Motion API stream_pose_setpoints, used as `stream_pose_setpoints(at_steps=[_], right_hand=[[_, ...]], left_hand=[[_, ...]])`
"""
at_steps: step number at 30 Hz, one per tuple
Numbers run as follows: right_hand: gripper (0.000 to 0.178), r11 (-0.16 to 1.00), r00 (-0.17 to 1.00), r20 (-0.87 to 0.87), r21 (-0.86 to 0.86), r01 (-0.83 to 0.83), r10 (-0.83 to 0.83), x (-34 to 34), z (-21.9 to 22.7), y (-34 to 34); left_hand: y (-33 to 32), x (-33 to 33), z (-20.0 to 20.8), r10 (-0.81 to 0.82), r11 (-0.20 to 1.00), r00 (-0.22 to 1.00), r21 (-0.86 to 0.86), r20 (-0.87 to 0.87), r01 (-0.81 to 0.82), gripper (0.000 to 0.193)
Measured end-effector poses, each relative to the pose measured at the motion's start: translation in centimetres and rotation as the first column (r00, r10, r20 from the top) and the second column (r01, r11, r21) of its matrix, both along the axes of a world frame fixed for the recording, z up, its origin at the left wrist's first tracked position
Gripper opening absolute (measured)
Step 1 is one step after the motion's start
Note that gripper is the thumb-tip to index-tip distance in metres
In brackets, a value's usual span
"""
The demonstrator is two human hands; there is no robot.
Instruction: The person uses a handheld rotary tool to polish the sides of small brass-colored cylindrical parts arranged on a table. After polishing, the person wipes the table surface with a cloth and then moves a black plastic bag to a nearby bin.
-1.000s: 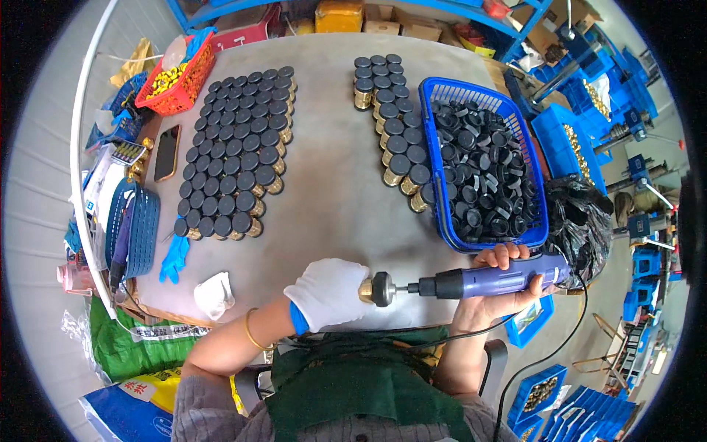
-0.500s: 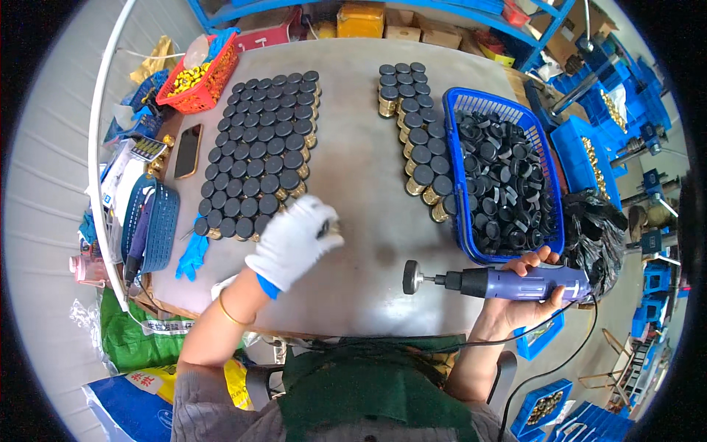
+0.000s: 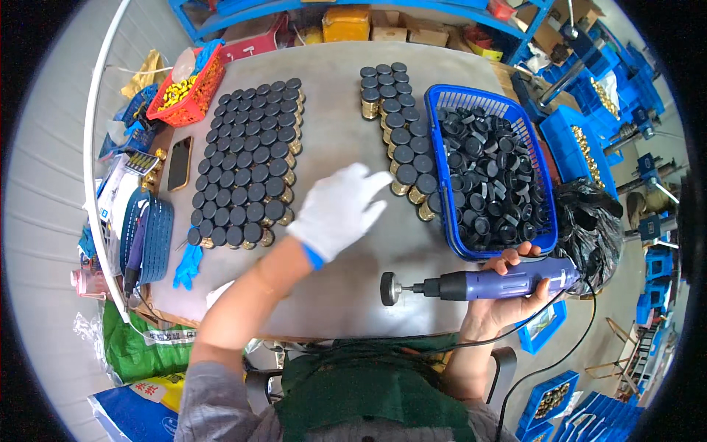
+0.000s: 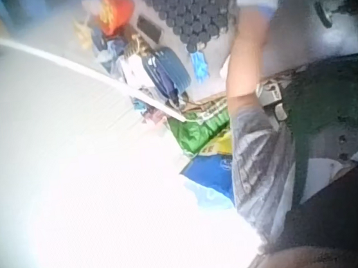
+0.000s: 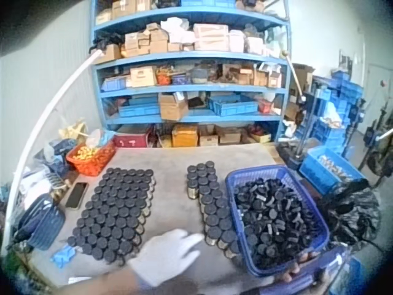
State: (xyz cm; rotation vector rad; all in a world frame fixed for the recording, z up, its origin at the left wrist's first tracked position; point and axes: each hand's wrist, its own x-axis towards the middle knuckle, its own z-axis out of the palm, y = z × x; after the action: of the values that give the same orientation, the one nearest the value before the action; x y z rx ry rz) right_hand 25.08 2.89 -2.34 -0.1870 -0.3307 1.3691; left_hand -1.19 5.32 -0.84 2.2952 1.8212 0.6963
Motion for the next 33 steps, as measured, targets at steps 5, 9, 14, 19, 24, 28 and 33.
stream_pose_setpoints(at_steps=[5,9,14,19,24,28,33], right_hand=[[0.047,1.0,1.0,-0.015,0.017,0.026,-0.026,0.7,0.8,-0.6],[0.046,0.996,0.995,-0.038,0.012,0.089,-0.088,1.7,0.6,0.1],[0.046,0.99,0.987,-0.077,-0.002,0.139,-0.138,2.7,-0.1,0.8],[0.044,0.997,0.997,-0.075,-0.073,0.022,-0.027,1.0,0.3,0.8],[0.043,0.998,0.999,0.01,-0.048,0.035,-0.034,0.3,0.1,0.3],[0.044,0.995,0.996,0.052,-0.074,0.071,-0.067,0.1,-0.8,0.2],[0.044,0.998,0.999,0.022,-0.058,0.035,-0.034,-0.1,-0.7,-0.1]], left_hand=[[4.0,3.0,-1.3,0.074,0.991,0.994,-0.103,-0.082,-0.082,0.028],[3.0,1.9,-4.8,0.226,0.965,0.931,-0.199,0.286,-0.173,0.029],[-4.2,0.0,-5.1,0.579,0.715,-0.06,-0.471,0.813,0.517,0.038],[-7.7,2.2,-1.9,-0.003,0.666,0.8,-0.595,0.601,0.45,0.029],[-8.1,3.8,-0.8,-0.061,0.786,0.99,-0.605,0.13,0.128,0.037],[-8.2,4.2,-0.9,-0.013,0.815,0.995,-0.575,0.101,0.069,0.036],[-8.2,3.8,-1.6,0.06,0.802,0.99,-0.596,0.13,0.029,0.037]])
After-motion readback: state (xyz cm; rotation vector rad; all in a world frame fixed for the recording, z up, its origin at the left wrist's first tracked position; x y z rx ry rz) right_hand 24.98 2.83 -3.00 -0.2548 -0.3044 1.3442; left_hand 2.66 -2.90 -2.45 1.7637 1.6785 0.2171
